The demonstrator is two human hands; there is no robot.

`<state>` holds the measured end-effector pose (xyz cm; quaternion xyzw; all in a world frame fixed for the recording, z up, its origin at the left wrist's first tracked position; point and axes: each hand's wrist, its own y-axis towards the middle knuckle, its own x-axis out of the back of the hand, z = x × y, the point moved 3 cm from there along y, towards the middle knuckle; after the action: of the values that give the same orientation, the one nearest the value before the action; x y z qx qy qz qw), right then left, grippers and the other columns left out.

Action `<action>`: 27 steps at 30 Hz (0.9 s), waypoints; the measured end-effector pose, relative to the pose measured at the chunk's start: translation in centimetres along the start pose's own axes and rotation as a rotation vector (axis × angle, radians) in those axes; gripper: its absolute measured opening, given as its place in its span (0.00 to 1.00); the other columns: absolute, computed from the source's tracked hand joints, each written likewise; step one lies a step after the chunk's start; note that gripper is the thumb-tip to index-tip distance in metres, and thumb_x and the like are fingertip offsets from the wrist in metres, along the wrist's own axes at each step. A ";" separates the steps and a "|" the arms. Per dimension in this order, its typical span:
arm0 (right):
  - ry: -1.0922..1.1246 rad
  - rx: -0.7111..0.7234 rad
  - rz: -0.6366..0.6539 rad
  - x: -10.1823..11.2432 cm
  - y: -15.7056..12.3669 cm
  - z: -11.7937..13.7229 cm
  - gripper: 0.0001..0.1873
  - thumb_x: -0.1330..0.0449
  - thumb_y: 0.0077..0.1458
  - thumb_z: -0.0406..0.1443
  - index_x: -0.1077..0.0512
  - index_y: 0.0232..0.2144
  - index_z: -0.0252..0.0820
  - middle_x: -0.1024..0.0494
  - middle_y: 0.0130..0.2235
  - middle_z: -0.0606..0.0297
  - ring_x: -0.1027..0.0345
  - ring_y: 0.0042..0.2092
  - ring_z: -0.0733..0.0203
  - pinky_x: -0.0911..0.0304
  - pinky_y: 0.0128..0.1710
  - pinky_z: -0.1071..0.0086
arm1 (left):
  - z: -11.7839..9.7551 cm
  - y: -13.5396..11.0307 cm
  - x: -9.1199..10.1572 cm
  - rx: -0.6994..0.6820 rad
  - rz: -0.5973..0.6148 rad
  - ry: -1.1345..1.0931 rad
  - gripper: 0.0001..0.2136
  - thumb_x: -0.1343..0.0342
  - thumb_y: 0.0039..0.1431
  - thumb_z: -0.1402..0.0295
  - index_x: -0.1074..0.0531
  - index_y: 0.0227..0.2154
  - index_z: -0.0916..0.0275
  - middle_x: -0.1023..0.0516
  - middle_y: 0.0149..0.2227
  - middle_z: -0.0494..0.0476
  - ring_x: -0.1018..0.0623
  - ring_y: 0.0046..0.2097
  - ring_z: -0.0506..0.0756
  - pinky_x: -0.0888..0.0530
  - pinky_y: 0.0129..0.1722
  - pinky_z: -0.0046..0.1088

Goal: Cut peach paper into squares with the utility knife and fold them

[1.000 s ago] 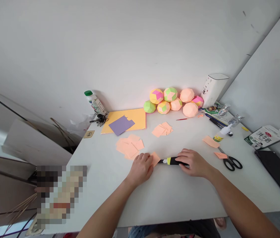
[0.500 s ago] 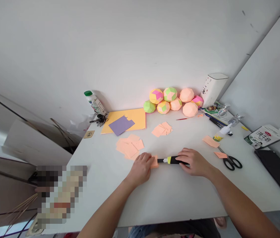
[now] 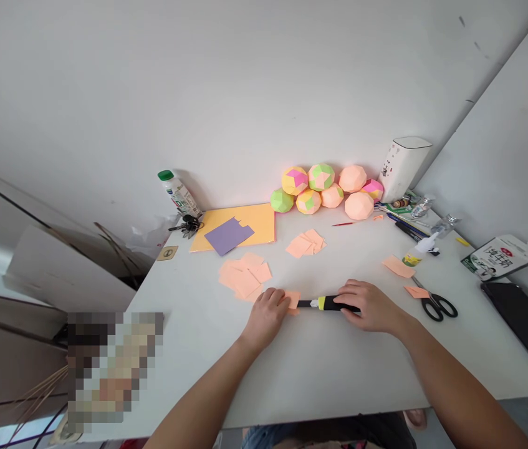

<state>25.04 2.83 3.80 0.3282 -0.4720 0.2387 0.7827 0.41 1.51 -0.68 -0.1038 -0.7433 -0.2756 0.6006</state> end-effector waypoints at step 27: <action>-0.058 -0.060 0.071 0.2 0.1 -0.3 0.14 0.45 0.50 0.27 0.25 0.39 0.41 0.22 0.38 0.58 0.31 0.40 0.53 0.31 0.38 0.60 | -0.5 -0.9 -0.3 -0.110 0.313 -0.081 0.47 0.57 0.53 0.38 0.57 0.64 0.72 0.61 0.67 0.72 0.58 0.67 0.68 0.51 0.63 0.47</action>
<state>25.24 3.07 3.91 0.2942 -0.5127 0.2423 0.7693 0.49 0.50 -1.17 -0.2621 -0.7256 -0.2144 0.5991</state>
